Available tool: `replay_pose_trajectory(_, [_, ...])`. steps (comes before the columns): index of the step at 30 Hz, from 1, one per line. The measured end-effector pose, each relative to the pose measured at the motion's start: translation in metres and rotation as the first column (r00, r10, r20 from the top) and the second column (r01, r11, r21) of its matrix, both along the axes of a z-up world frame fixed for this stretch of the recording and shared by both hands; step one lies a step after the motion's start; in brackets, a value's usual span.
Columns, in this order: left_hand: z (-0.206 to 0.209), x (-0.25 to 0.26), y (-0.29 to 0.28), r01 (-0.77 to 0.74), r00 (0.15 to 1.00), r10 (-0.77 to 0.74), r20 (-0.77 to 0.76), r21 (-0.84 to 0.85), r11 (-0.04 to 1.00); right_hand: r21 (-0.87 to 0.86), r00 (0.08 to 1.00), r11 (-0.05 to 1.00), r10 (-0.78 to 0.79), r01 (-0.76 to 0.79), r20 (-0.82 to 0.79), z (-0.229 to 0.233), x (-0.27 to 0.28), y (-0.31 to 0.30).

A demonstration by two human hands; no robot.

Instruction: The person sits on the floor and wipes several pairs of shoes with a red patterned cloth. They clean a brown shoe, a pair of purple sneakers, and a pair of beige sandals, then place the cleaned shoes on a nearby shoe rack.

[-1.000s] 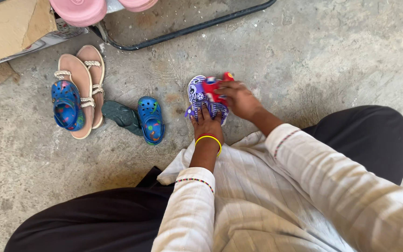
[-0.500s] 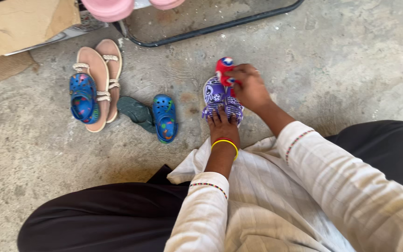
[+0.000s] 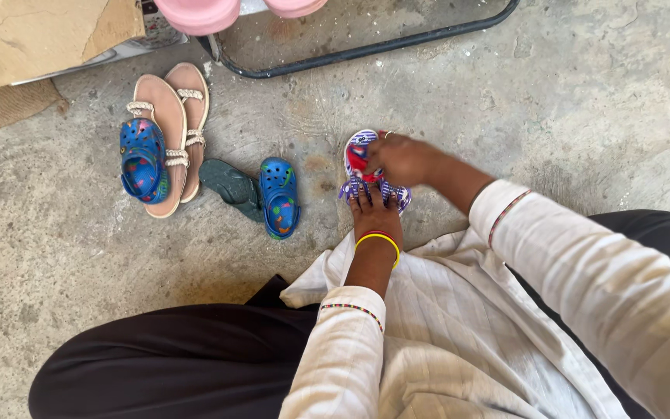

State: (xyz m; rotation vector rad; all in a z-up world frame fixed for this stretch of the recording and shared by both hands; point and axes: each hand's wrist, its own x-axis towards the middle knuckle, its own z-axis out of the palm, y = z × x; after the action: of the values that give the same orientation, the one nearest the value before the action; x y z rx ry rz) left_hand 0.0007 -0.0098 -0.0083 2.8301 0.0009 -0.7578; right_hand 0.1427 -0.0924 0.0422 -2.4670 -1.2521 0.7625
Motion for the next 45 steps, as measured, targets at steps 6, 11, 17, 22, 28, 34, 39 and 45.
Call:
replay_pose_trajectory(6, [-0.002, 0.004, -0.001, -0.002, 0.999, 0.003, -0.035, 0.009, 1.0, 0.406, 0.897, 0.833, -0.437, 0.377, 0.063, 0.009, 0.017, -0.005])
replay_pose_trajectory(11, [-0.003, 0.004, 0.001, 0.01, 0.999, -0.009, -0.046, 0.013, 1.0, 0.245, 0.823, 0.967, -0.085, -0.067, 0.561, -0.029, -0.012, 0.019])
replay_pose_trajectory(17, [-0.011, 0.002, 0.001, -0.009, 1.0, 0.009, -0.012, -0.006, 1.0, 0.093, 0.843, 0.916, -0.316, 0.391, -0.434, -0.002, 0.004, -0.005])
replay_pose_trajectory(22, [-0.008, 0.003, 0.001, 0.001, 1.0, -0.001, -0.022, 0.004, 1.0, 0.43, 0.903, 0.81, -0.428, 0.4, -0.033, -0.015, -0.002, -0.039])
replay_pose_trajectory(28, [-0.012, 0.004, 0.003, -0.009, 1.0, 0.009, 0.009, -0.023, 1.0, 0.194, 0.869, 0.847, -0.486, 0.494, -0.092, -0.033, -0.049, -0.077])
replay_pose_trajectory(34, [-0.011, 0.003, 0.003, 0.006, 1.0, -0.006, -0.002, -0.013, 1.0, 0.333, 0.686, 0.623, -0.72, 0.707, -0.11, -0.026, -0.043, -0.099])
replay_pose_trajectory(39, [-0.01, 0.005, 0.005, 0.005, 1.0, -0.005, -0.006, 0.001, 1.0, 0.612, 0.848, 0.704, -0.521, 0.361, 0.099, -0.028, -0.051, -0.056])
replay_pose_trajectory(45, [-0.001, 0.006, 0.007, 0.035, 0.998, -0.033, -0.061, 0.03, 0.999, 0.146, 0.796, 0.792, -0.551, 0.593, -0.251, 0.01, -0.07, -0.059])
